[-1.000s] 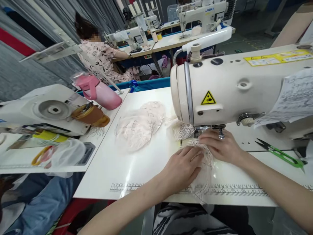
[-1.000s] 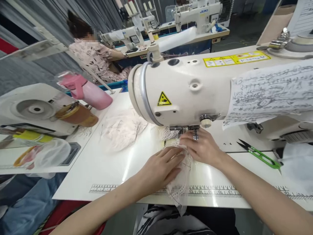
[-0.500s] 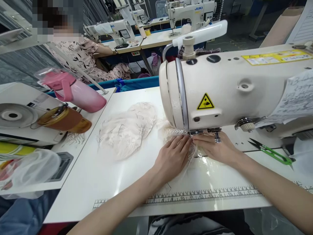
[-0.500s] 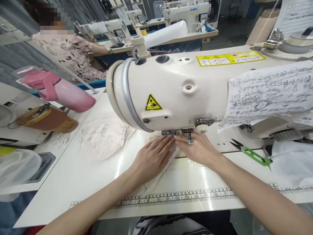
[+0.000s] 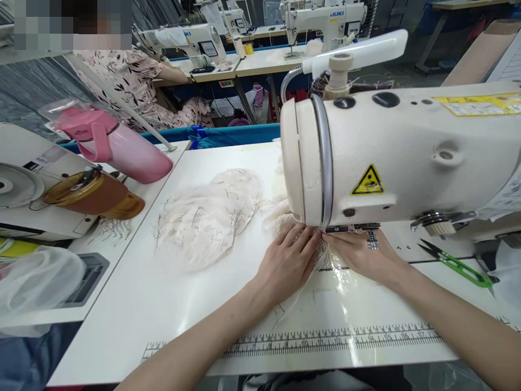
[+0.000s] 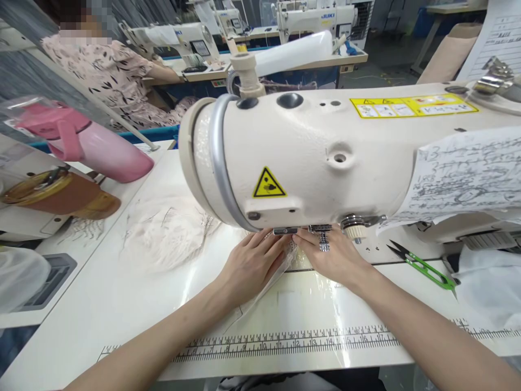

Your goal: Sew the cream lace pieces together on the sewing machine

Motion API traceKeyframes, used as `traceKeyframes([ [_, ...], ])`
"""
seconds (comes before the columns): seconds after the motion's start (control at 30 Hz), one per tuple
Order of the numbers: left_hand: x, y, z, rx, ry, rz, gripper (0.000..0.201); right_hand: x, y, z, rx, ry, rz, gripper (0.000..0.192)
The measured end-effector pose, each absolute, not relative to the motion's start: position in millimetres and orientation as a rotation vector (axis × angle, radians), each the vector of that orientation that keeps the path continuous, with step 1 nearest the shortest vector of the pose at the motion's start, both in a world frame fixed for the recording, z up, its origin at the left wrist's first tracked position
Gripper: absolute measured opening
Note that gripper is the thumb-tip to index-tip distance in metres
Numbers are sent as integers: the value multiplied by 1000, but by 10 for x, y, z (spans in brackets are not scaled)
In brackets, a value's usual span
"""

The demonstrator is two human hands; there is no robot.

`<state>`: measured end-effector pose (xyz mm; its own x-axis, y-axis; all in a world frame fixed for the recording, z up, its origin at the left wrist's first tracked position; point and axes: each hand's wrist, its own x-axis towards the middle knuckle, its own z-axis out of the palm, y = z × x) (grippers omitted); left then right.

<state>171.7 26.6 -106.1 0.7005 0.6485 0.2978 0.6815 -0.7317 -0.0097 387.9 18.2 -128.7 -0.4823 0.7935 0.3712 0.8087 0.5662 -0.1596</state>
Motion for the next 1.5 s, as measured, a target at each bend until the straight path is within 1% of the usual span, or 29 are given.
traceKeyframes([
  [0.1,1710,264,-1074,-2783,-1080,-430,35,3878,160,-1243,-1252,-2519,-207,41],
  [0.2,1708,266,-1091,-2771,-1073,-447,34,3868,145,-1179,-1234,-2593,-412,38],
  [0.43,1697,273,-1093,-2753,-1068,-442,35,3855,150,-1156,-1185,-2574,-498,37],
  [0.63,1721,263,-1037,-2741,-1047,-492,35,3831,169,-1138,-1142,-2519,-464,40],
  [0.77,1639,211,-847,-2758,-1031,-532,30,3814,170,-1141,-1105,-2404,-428,31],
  [0.8,1582,185,-794,-2779,-998,-533,31,3810,168,-1140,-1093,-2380,-409,28],
  [0.83,1511,153,-750,-2810,-940,-528,36,3807,165,-1138,-1080,-2372,-384,27],
  [0.9,1344,70,-705,-2885,-735,-502,52,3797,161,-1130,-1052,-2380,-322,27],
  [0.93,1260,19,-708,-2902,-640,-465,56,3791,160,-1127,-1039,-2392,-284,27],
  [0.97,1184,-36,-725,-2896,-576,-434,52,3785,161,-1126,-1024,-2402,-242,29],
  [1.03,1078,-146,-773,-2853,-599,-425,31,3773,166,-1139,-989,-2403,-147,30],
  [1.07,1053,-193,-790,-2836,-682,-463,25,3768,171,-1153,-971,-2397,-94,30],
  [1.17,1082,-255,-746,-2862,-1094,-592,26,3764,186,-1213,-905,-2393,58,27],
  [1.23,1152,-203,-649,-2895,-1268,-570,25,3768,197,-1251,-871,-2383,90,20],
  [1.3,1235,-87,-555,-2902,-1212,-478,22,3774,205,-1273,-856,-2361,61,15],
  [1.37,1326,60,-514,-2917,-1059,-363,14,3781,208,-1274,-850,-2354,33,15],
  [1.4,1375,133,-521,-2927,-981,-313,14,3784,206,-1267,-848,-2360,30,15],
  [1.5,1521,300,-627,-2884,-791,-257,24,3790,193,-1226,-844,-2366,-14,16],
])
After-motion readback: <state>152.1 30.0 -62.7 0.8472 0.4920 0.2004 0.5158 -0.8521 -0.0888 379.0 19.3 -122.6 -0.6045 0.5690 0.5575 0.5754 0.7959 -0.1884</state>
